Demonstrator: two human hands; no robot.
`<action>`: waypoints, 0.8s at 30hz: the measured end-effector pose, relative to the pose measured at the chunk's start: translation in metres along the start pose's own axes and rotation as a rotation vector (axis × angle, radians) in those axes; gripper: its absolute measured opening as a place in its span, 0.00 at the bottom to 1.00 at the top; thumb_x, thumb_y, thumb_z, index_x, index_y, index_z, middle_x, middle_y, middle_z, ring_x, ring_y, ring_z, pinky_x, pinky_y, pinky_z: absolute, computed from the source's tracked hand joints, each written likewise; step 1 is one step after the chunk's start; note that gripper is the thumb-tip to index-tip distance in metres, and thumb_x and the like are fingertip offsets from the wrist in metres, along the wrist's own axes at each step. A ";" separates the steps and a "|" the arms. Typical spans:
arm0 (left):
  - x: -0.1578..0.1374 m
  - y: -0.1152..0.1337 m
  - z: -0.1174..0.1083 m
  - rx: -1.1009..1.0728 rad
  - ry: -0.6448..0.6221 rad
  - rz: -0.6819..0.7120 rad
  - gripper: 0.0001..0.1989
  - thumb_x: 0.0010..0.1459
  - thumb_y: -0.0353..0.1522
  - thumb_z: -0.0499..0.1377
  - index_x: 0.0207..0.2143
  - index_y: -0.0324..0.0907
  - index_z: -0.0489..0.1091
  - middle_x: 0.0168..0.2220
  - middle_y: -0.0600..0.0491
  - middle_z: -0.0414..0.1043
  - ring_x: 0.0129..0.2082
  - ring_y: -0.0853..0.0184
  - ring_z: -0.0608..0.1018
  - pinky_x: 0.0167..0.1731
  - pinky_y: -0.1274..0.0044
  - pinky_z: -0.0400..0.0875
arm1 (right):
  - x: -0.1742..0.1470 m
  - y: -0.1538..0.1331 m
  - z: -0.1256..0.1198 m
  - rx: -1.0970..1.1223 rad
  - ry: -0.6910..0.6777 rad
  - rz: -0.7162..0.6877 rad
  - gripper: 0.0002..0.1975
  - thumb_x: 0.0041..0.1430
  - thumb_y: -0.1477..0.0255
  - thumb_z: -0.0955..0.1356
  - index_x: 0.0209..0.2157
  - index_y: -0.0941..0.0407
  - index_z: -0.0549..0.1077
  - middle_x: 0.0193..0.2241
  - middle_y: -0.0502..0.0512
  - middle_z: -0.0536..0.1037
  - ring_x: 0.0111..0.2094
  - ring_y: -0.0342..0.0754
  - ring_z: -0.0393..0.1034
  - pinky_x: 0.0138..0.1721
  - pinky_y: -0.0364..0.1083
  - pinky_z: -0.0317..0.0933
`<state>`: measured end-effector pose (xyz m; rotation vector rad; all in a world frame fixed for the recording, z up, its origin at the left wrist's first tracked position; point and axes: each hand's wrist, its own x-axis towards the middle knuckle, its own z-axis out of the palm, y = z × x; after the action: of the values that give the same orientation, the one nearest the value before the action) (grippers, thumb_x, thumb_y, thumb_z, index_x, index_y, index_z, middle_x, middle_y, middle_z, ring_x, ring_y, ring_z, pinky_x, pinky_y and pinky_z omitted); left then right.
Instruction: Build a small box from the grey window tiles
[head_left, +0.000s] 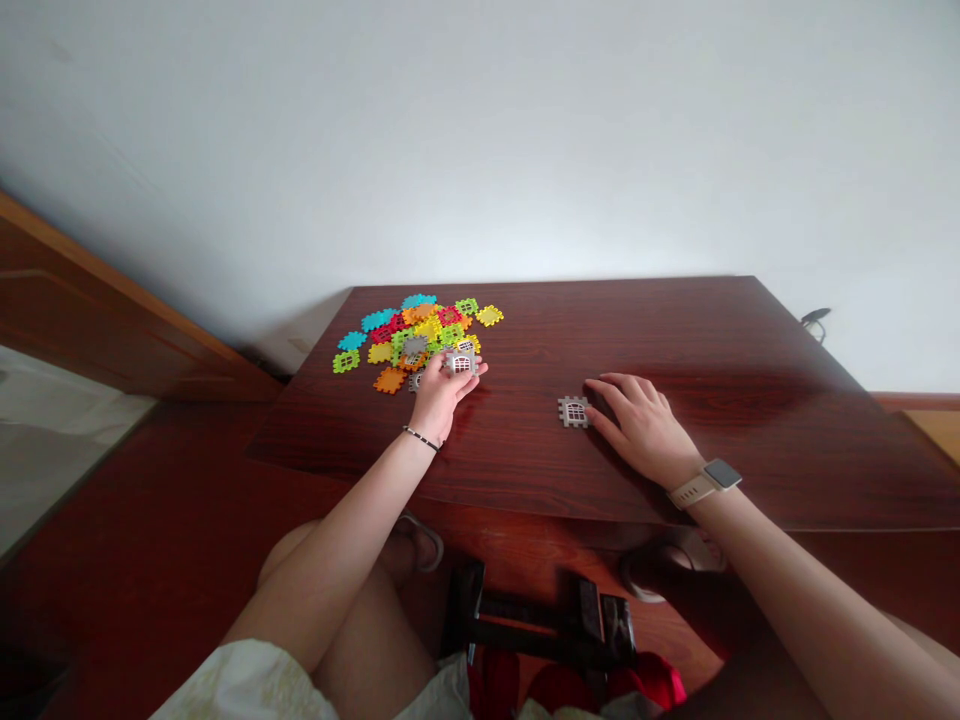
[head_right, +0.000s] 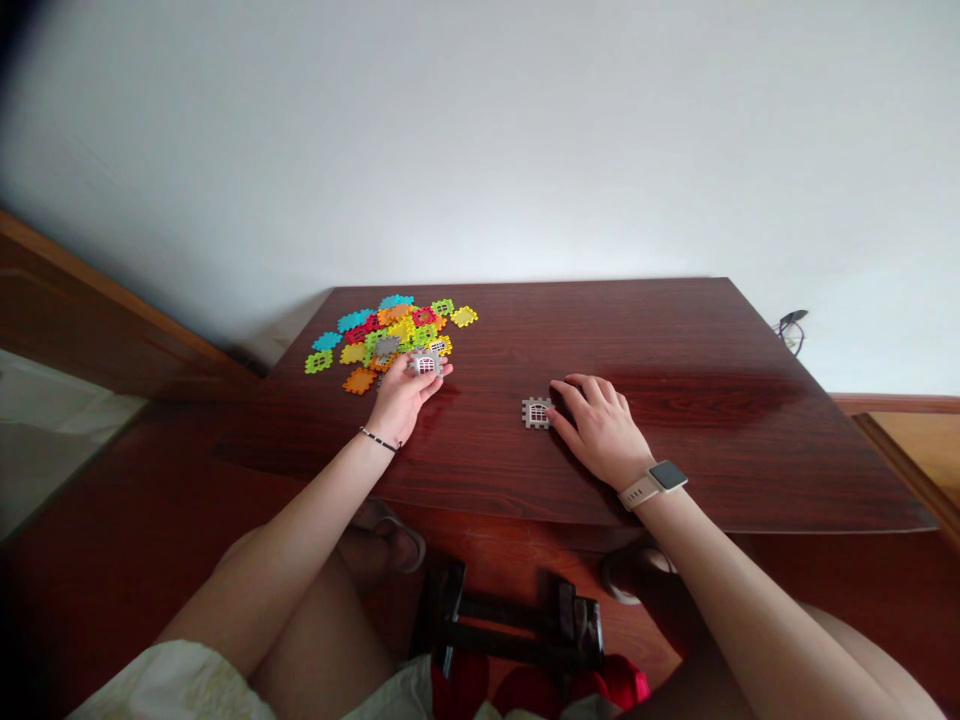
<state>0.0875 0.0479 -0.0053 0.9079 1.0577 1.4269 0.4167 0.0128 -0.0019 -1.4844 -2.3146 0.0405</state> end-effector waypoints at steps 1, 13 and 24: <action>-0.001 0.000 0.000 0.006 -0.007 0.004 0.22 0.56 0.31 0.71 0.50 0.46 0.67 0.53 0.48 0.80 0.54 0.57 0.85 0.56 0.66 0.76 | 0.000 -0.001 -0.001 0.012 -0.001 -0.007 0.26 0.76 0.53 0.60 0.66 0.50 0.70 0.63 0.66 0.74 0.63 0.67 0.66 0.59 0.67 0.66; -0.004 0.005 0.000 0.020 -0.067 0.007 0.33 0.50 0.24 0.66 0.58 0.50 0.68 0.59 0.48 0.77 0.55 0.56 0.85 0.58 0.65 0.74 | -0.003 -0.002 -0.001 0.044 -0.060 -0.098 0.31 0.72 0.49 0.65 0.70 0.48 0.66 0.67 0.66 0.70 0.68 0.67 0.63 0.65 0.68 0.60; -0.020 0.004 0.021 0.220 -0.332 0.044 0.27 0.53 0.31 0.75 0.54 0.46 0.71 0.54 0.45 0.80 0.54 0.55 0.84 0.59 0.63 0.77 | -0.001 -0.004 -0.003 0.059 -0.052 -0.095 0.23 0.74 0.53 0.65 0.62 0.49 0.73 0.67 0.64 0.71 0.69 0.65 0.63 0.66 0.67 0.60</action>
<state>0.1083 0.0301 0.0055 1.2848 0.9575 1.1568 0.4147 0.0093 0.0009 -1.3587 -2.4006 0.1223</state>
